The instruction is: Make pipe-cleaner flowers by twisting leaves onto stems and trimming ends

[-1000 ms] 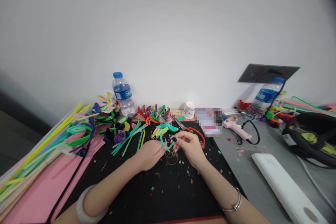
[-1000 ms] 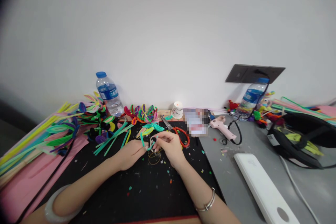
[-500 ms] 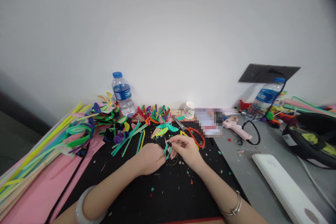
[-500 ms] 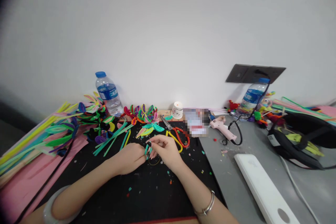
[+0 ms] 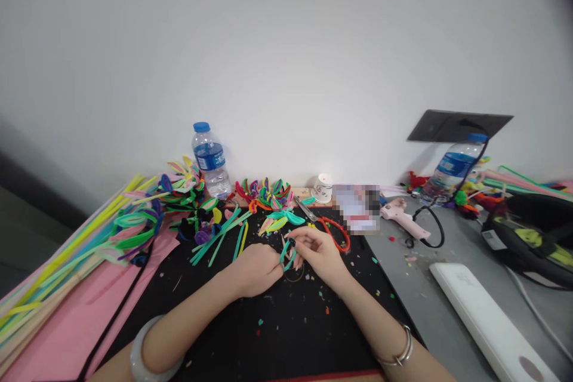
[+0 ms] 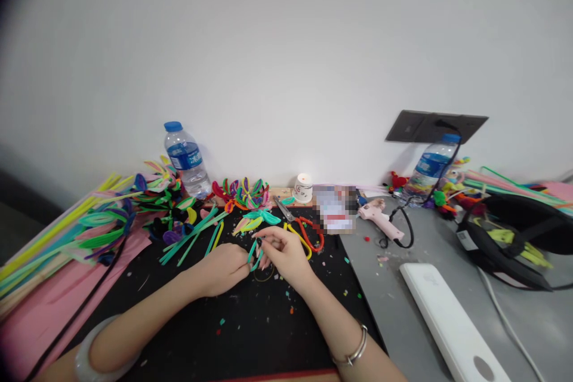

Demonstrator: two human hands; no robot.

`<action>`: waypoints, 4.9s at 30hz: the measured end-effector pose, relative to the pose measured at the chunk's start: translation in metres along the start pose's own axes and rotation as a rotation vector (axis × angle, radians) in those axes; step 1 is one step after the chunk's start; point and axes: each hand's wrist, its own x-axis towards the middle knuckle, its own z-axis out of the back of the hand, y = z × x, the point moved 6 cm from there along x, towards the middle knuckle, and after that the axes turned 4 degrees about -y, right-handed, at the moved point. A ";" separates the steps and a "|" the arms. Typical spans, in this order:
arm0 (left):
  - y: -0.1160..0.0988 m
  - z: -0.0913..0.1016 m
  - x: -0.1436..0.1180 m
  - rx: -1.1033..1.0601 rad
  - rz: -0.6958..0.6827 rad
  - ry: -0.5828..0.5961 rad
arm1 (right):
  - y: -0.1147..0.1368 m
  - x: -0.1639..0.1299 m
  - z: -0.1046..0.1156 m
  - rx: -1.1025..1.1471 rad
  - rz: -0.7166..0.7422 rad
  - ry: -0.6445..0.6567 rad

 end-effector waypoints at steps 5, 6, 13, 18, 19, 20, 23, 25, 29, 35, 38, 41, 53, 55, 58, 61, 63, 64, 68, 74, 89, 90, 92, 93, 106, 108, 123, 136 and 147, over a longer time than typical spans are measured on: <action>-0.001 -0.002 0.000 0.035 -0.015 0.021 | -0.001 0.000 0.000 -0.030 0.001 0.008; -0.001 -0.002 0.000 0.037 -0.011 0.021 | -0.001 0.000 0.000 -0.034 0.003 0.006; -0.001 0.012 0.001 -0.189 0.039 -0.074 | 0.003 0.003 0.012 0.034 0.016 -0.109; 0.004 0.019 0.001 -0.304 0.085 -0.142 | 0.000 0.006 0.025 0.124 0.012 -0.228; 0.005 0.018 0.001 -0.312 0.080 -0.147 | -0.001 0.006 0.026 0.144 0.006 -0.238; 0.005 0.017 0.002 -0.315 0.075 -0.150 | -0.002 0.006 0.026 0.167 0.001 -0.242; 0.009 0.013 0.003 -0.289 0.065 -0.166 | -0.004 0.006 0.026 0.235 -0.015 -0.242; 0.011 0.012 0.003 -0.256 0.050 -0.186 | -0.005 0.006 0.026 0.273 -0.031 -0.238; 0.011 0.013 0.003 -0.194 0.005 -0.219 | -0.007 0.007 0.025 0.334 -0.064 -0.214; 0.009 0.017 0.002 -0.127 -0.047 -0.291 | -0.008 0.007 0.026 0.341 -0.077 -0.188; 0.010 0.017 0.002 -0.117 -0.050 -0.306 | -0.007 0.007 0.027 0.332 -0.069 -0.197; 0.010 0.018 0.002 -0.127 -0.062 -0.318 | -0.006 0.007 0.027 0.307 -0.056 -0.195; 0.012 0.018 0.001 -0.224 -0.041 -0.350 | -0.004 0.008 0.031 0.204 -0.002 -0.220; 0.012 0.019 0.001 -0.245 -0.026 -0.350 | -0.005 0.008 0.029 0.225 -0.018 -0.196; 0.013 0.020 0.001 -0.265 -0.005 -0.351 | -0.007 0.008 0.027 0.306 -0.065 -0.154; 0.013 0.021 0.001 -0.279 0.001 -0.351 | -0.010 0.008 0.024 0.401 -0.130 -0.124; 0.013 0.021 0.001 -0.290 -0.001 -0.348 | -0.011 0.008 0.023 0.435 -0.157 -0.116; 0.013 0.021 0.001 -0.296 0.000 -0.348 | -0.012 0.008 0.023 0.439 -0.161 -0.119; 0.018 0.019 0.001 -0.323 0.011 -0.362 | -0.012 0.009 0.025 0.424 -0.152 -0.138; 0.023 0.018 0.001 -0.315 0.046 -0.371 | -0.011 0.010 0.021 0.368 -0.132 -0.097; 0.021 0.012 0.003 -0.319 0.036 -0.326 | -0.009 0.009 0.028 0.183 -0.029 -0.221; 0.021 0.013 0.003 -0.322 0.030 -0.329 | -0.009 0.009 0.028 0.183 -0.023 -0.226; 0.020 0.014 0.003 -0.333 0.015 -0.347 | -0.009 0.009 0.029 0.184 -0.019 -0.238; 0.020 0.014 0.003 -0.337 0.005 -0.356 | -0.008 0.009 0.029 0.186 -0.020 -0.243; 0.020 0.018 0.000 -0.278 -0.118 -0.362 | -0.006 0.008 0.027 0.342 -0.183 -0.064; 0.019 0.020 -0.002 -0.284 -0.139 -0.369 | -0.007 0.008 0.026 0.363 -0.223 0.009; 0.023 0.000 0.006 -1.300 0.201 -0.210 | -0.008 0.005 0.022 0.429 -0.281 0.182; 0.038 -0.010 0.009 -1.436 0.360 -0.170 | 0.013 0.002 0.022 -0.160 0.104 -0.059; 0.014 -0.014 0.003 -1.531 0.249 0.149 | 0.011 0.001 0.008 -0.355 0.068 0.054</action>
